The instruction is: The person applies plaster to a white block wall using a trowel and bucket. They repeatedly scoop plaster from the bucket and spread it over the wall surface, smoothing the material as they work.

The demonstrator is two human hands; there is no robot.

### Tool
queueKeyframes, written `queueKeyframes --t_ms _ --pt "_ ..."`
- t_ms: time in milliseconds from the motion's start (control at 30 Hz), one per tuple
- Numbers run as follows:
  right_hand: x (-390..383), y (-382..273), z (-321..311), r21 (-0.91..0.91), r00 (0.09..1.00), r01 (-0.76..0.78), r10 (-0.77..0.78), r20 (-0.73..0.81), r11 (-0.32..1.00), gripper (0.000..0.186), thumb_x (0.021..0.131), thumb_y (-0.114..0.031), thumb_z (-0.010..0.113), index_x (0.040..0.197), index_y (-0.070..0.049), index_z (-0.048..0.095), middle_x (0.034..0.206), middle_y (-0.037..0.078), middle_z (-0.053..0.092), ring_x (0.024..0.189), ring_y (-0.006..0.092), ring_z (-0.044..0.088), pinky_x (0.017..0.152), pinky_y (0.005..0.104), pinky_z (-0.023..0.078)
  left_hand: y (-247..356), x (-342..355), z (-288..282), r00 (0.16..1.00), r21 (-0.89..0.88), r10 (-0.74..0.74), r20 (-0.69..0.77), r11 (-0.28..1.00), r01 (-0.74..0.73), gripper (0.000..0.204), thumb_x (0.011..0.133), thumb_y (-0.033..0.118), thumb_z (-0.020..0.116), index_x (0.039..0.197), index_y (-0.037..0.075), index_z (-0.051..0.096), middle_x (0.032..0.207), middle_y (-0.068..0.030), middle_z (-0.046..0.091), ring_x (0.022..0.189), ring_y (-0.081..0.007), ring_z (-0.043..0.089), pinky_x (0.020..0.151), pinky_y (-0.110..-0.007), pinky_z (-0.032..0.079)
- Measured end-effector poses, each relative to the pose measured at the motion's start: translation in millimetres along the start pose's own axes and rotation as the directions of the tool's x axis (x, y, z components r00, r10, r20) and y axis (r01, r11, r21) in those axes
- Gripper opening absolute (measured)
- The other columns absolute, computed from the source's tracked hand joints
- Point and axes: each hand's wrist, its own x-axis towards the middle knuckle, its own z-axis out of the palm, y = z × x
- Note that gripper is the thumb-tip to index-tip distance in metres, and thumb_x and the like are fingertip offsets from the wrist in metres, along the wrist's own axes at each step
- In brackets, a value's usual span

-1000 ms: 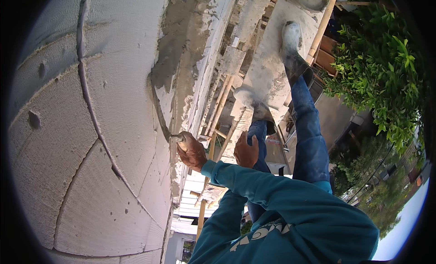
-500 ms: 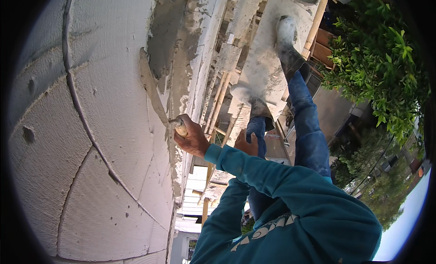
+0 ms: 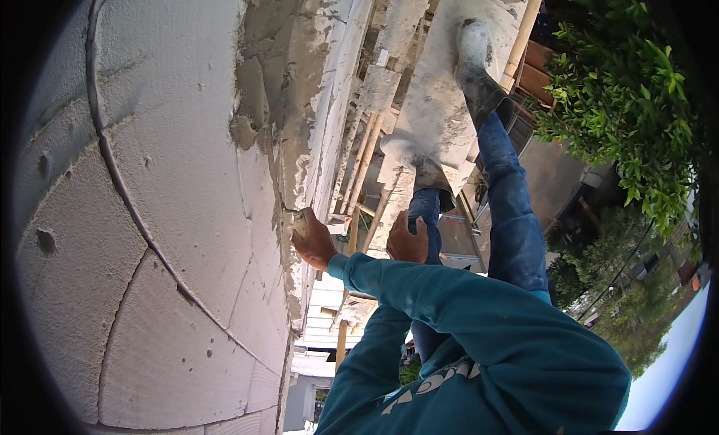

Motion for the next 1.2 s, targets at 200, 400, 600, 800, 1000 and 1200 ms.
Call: queueKeyframes --t_ms 200,400,600,800,1000,1200 --pt "12 -42 13 0.12 0.986 0.157 -0.149 -0.079 0.98 0.035 0.082 -0.009 0.059 0.112 -0.001 0.041 0.077 0.019 0.056 0.069 0.0325 0.058 0.065 0.0435 0.048 3 0 1 0.998 0.032 -0.06 -0.015 0.998 0.06 0.049 0.09 0.035 0.056 0.127 0.002 0.059 0.129 -0.0184 0.06 0.121 -0.0336 0.056 0.103 -0.043 0.043" --pt "-34 -59 -20 0.076 0.957 0.282 -0.286 0.053 0.956 0.034 0.085 -0.007 0.059 0.114 -0.004 0.041 0.084 0.017 0.056 0.072 0.0291 0.058 0.067 0.0406 0.048 0 4 -1 0.999 0.009 0.051 -0.01 0.999 -0.051 0.051 0.09 0.035 0.056 0.128 0.002 0.058 0.129 -0.0195 0.059 0.121 -0.0351 0.056 0.104 -0.043 0.043" --pt "19 -104 -10 -0.012 0.924 0.357 -0.355 -0.14 0.934 0.041 0.084 -0.003 0.058 0.119 -0.002 0.038 0.088 0.023 0.056 0.076 0.038 0.059 0.067 0.046 0.048 4 3 4 1.0 0.028 -0.001 -0.017 1.0 0.002 0.051 0.089 0.036 0.056 0.128 0.003 0.058 0.128 -0.0192 0.06 0.119 -0.0353 0.056 0.103 -0.042 0.043" --pt "-28 -97 -25 -0.162 0.926 0.375 -0.376 0.028 0.913 0.046 0.086 -0.007 0.06 0.125 0.0 0.037 0.102 0.029 0.055 0.09 0.0453 0.06 0.076 0.0477 0.05 6 9 3 0.998 0.045 0.067 -0.021 0.997 -0.066 0.052 0.09 0.038 0.056 0.129 0.003 0.057 0.126 -0.0198 0.061 0.118 -0.0365 0.057 0.101 -0.044 0.044" --pt "-23 -126 -128 -0.239 0.937 0.301 -0.333 -0.105 0.923 0.046 0.085 -0.014 0.062 0.125 -0.004 0.043 0.096 0.026 0.061 0.088 0.0426 0.064 0.074 0.0464 0.051 12 17 3 1.0 0.01 0.005 0.011 1.0 -0.005 0.047 0.089 0.037 0.058 0.126 0.009 0.061 0.117 -0.0201 0.065 0.112 -0.0371 0.06 0.098 -0.045 0.045" --pt "40 -201 -353 -0.562 0.783 0.338 -0.557 -0.278 0.755 0.046 0.085 -0.025 0.066 0.125 -0.007 0.051 0.094 0.025 0.067 0.089 0.0426 0.065 0.079 0.0457 0.051 41 27 -11 0.993 0.008 0.091 -0.071 0.996 -0.09 0.044 0.089 0.032 0.059 0.121 0.002 0.064 0.115 -0.0241 0.065 0.11 -0.039 0.061 0.096 -0.045 0.046"
